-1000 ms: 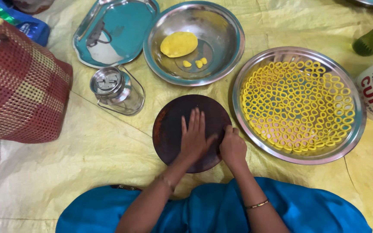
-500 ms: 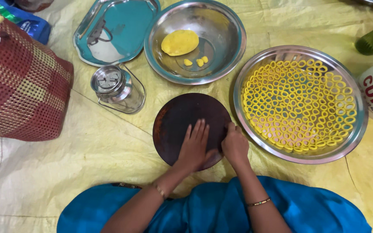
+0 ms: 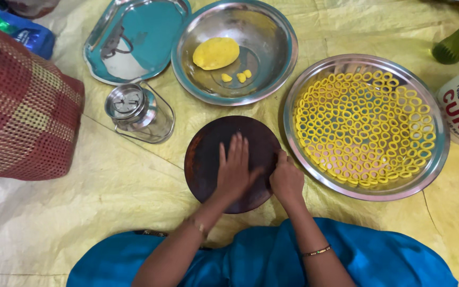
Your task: The person rolls small pieces of yellow dough into thin ropes on a wooden board, then joins the ends to form rings and places them on a large metal tray. The process is repeated continuously with multiple dough pieces.
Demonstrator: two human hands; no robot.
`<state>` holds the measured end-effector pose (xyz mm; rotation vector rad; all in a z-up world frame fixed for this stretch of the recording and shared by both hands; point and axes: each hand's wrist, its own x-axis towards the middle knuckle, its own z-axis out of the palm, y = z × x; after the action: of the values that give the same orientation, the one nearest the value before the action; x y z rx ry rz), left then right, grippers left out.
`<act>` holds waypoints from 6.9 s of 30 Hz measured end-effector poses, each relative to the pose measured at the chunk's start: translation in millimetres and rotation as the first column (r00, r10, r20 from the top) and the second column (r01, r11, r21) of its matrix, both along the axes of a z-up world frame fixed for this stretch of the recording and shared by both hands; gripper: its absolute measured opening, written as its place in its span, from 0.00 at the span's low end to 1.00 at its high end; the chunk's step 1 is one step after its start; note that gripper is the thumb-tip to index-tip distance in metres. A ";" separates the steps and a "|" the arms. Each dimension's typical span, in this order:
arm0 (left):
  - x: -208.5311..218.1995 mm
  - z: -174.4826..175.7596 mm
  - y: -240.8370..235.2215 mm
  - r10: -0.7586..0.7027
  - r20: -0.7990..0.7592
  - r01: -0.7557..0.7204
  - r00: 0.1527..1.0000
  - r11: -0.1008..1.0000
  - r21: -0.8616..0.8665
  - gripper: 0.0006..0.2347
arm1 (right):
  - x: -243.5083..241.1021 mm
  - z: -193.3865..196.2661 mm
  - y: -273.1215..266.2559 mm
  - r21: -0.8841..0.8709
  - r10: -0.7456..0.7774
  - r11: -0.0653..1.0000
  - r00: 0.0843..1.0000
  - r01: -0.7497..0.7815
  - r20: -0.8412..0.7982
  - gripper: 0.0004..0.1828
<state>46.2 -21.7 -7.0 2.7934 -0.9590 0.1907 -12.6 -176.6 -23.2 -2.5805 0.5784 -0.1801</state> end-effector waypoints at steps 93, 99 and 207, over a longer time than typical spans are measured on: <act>-90.6 0.7 31.3 -0.191 -0.123 0.210 0.974 0.963 0.168 0.41 | 6.0 35.1 0.6 0.455 -0.290 0.890 0.775 0.003 0.562 0.13; -7.5 -14.9 -9.1 -0.122 -0.096 0.130 0.988 0.988 0.088 0.42 | 6.0 31.5 4.6 0.451 -0.279 0.892 0.776 -0.007 0.565 0.14; 81.1 -21.2 12.4 -0.038 -0.014 0.039 0.999 0.997 0.062 0.39 | 7.6 10.2 20.2 0.562 -0.268 0.823 0.815 -0.084 0.514 0.19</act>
<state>127.3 -9.2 -28.3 2.8259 -1.0325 0.1392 -5.0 -156.3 -13.0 -1.7793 0.4394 -0.6915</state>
